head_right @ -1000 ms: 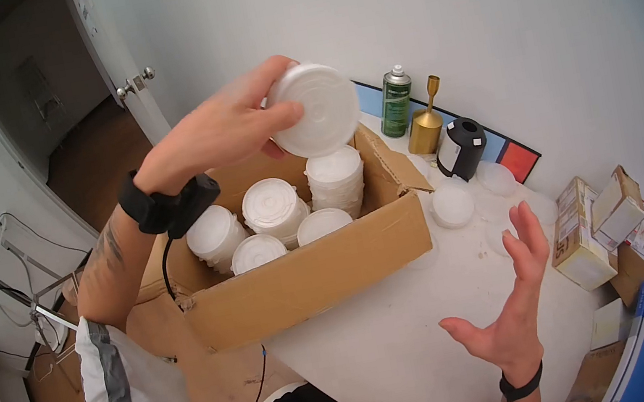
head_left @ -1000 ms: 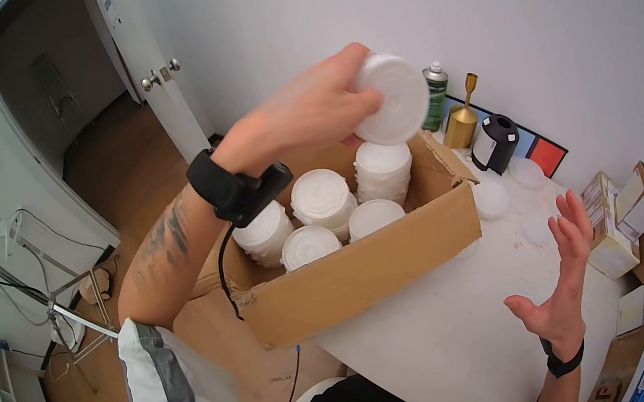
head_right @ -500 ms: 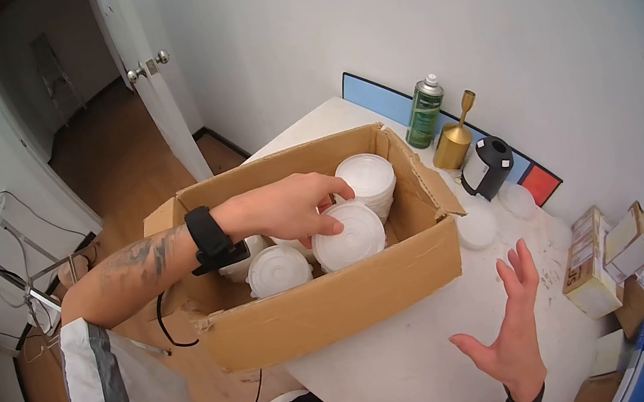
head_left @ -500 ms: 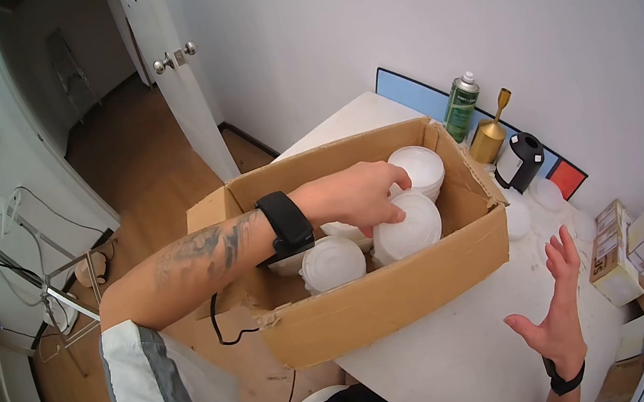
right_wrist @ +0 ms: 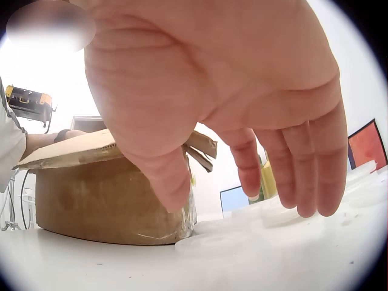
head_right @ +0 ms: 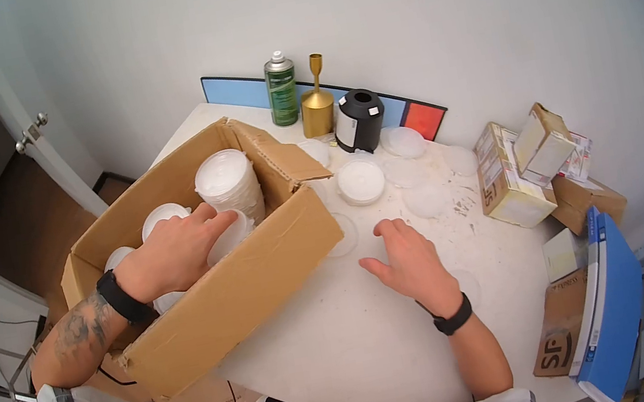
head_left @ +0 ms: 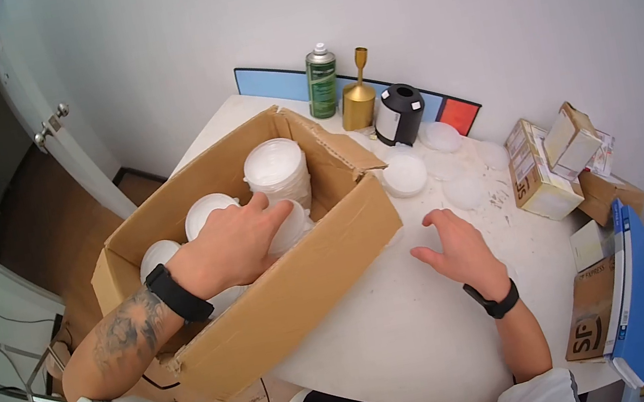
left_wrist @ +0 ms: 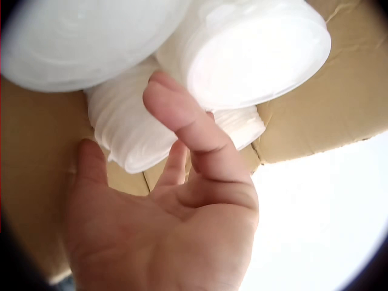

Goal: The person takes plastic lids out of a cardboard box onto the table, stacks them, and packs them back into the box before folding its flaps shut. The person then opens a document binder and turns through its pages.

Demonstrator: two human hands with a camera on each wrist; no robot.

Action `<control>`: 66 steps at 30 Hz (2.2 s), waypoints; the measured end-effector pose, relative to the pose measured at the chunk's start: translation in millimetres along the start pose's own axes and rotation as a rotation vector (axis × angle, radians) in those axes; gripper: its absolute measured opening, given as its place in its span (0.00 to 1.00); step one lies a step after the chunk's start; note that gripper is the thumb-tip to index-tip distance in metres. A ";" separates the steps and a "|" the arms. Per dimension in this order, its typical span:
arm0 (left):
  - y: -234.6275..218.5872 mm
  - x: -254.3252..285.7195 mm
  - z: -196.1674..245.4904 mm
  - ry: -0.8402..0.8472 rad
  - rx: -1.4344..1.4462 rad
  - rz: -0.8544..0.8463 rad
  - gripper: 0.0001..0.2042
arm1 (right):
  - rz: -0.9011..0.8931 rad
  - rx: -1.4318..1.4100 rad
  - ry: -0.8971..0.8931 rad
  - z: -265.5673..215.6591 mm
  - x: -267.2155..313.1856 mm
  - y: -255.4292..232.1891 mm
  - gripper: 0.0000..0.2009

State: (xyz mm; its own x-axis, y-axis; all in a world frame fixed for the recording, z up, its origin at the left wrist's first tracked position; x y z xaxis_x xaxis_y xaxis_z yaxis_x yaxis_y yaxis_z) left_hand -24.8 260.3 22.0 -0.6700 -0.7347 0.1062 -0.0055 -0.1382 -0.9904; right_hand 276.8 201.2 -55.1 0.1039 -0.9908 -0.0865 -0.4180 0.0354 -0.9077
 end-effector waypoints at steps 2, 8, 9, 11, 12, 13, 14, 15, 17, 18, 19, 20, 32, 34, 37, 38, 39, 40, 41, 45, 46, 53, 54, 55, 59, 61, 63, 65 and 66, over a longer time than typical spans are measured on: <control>1.0 -3.0 1.4 -0.001 -0.071 0.004 0.29 | 0.018 0.007 0.009 -9.4 -15.5 9.7 0.26; 2.4 1.0 9.1 0.019 -0.096 0.106 0.19 | 0.133 0.204 -0.076 -17.7 -59.1 63.0 0.29; 0.8 1.9 9.5 0.026 -0.105 0.113 0.18 | 0.207 0.282 -0.156 -25.1 -60.2 60.4 0.30; 1.0 1.8 7.3 0.030 -0.106 0.111 0.18 | 0.123 0.240 -0.080 -24.4 -56.5 53.4 0.29; 2.3 1.4 6.1 0.030 -0.105 0.098 0.18 | 0.032 0.187 -0.003 -24.0 -54.4 48.5 0.29; 1.8 1.0 5.1 0.029 -0.102 0.108 0.18 | 0.035 0.197 -0.006 -27.7 -54.0 36.9 0.29; 3.8 0.1 3.2 0.016 -0.107 0.076 0.21 | 0.070 0.147 0.051 -25.5 -55.4 20.7 0.29; 5.5 -0.7 1.8 0.002 -0.113 0.041 0.25 | 0.105 0.094 0.110 -20.5 -58.6 7.5 0.30; 4.9 -1.3 3.3 0.009 -0.109 0.039 0.25 | 0.282 0.133 0.051 -5.1 -79.0 -2.9 0.30; 3.0 -1.1 3.6 0.011 -0.110 0.037 0.25 | 0.461 0.168 -0.011 3.8 -90.1 -7.3 0.31; 2.1 0.0 3.3 0.007 -0.115 0.043 0.25 | 0.519 0.210 -0.044 17.5 -105.3 1.9 0.31; 2.1 1.8 4.3 0.023 -0.093 0.063 0.25 | 0.523 0.207 -0.053 24.2 -111.3 7.9 0.31; -61.1 11.4 -5.1 -0.021 0.117 0.406 0.22 | 0.572 -0.211 -0.115 -6.2 -69.6 -50.3 0.33; -91.9 17.6 1.4 -0.016 0.420 0.504 0.15 | 0.618 -0.218 -0.243 -55.5 -42.3 -80.3 0.33; -103.1 23.3 24.7 0.011 1.029 0.231 0.25 | 0.636 -0.352 -0.424 -128.8 -13.1 -99.5 0.37; -104.8 25.3 32.0 0.036 1.076 0.205 0.28 | 0.657 -0.300 -0.517 -155.4 -4.0 -99.7 0.39; -107.3 27.6 39.7 0.102 1.057 0.184 0.30 | 0.686 -0.242 -0.603 -176.1 3.0 -97.7 0.41; -113.9 33.3 43.3 0.163 0.934 0.228 0.28 | 0.676 -0.261 -0.619 -187.1 3.2 -93.7 0.41; -116.7 37.6 38.2 0.161 0.873 0.290 0.26 | 0.620 -0.235 -0.668 -199.7 2.8 -87.4 0.43; -131.3 64.8 -6.3 0.038 0.407 0.388 0.20 | 0.548 -0.255 -0.697 -195.1 -3.5 -70.2 0.47; -127.0 72.6 -19.5 0.034 0.408 0.390 0.20 | 0.522 -0.306 -0.636 -183.8 -6.0 -65.8 0.49; -27.1 81.8 -63.6 -0.414 0.474 -0.282 0.25 | 0.431 -0.241 -0.441 -158.5 -13.1 -59.1 0.48; -15.7 81.2 -66.3 -0.424 0.423 -0.343 0.25 | 0.434 -0.241 -0.440 -157.9 -12.7 -60.6 0.48; -12.6 78.0 -64.8 -0.304 0.272 -0.241 0.22 | 0.425 -0.237 -0.433 -157.3 -12.9 -61.5 0.48; -9.9 79.6 -44.6 -0.267 0.034 -0.149 0.16 | 0.404 -0.225 -0.410 -154.9 -13.8 -62.2 0.47; -5.5 77.8 -36.8 -0.262 -0.046 -0.171 0.17 | 0.411 -0.206 -0.403 -153.7 -12.5 -64.5 0.46; -4.8 75.6 -31.7 -0.249 -0.122 -0.193 0.18 | 0.416 -0.182 -0.389 -150.8 -8.6 -69.0 0.45; -15.9 76.1 -24.8 -0.188 -0.119 -0.074 0.26 | 0.342 -0.121 -0.411 -149.4 -5.5 -72.5 0.42; -16.1 80.4 -24.8 -0.157 -0.115 -0.077 0.26 | 0.309 -0.130 -0.418 -143.6 -3.3 -76.2 0.37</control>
State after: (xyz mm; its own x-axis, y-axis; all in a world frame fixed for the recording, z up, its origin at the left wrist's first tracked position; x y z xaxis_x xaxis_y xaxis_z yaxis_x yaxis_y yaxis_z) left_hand -97.0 220.0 44.3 -0.5401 -0.8210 0.1852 -0.1423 -0.1278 -0.9815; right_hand 178.7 183.0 73.3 0.2979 -0.7992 -0.5220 -0.5917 0.2745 -0.7580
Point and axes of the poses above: each hand's wrist, its own x-axis away from the middle knuckle, its own y-axis out of the palm, z = x × y, the point moved 7 cm from there along -x, towards the middle knuckle, and after that the axes turned 1 degree about x, right-handed, at the moved point
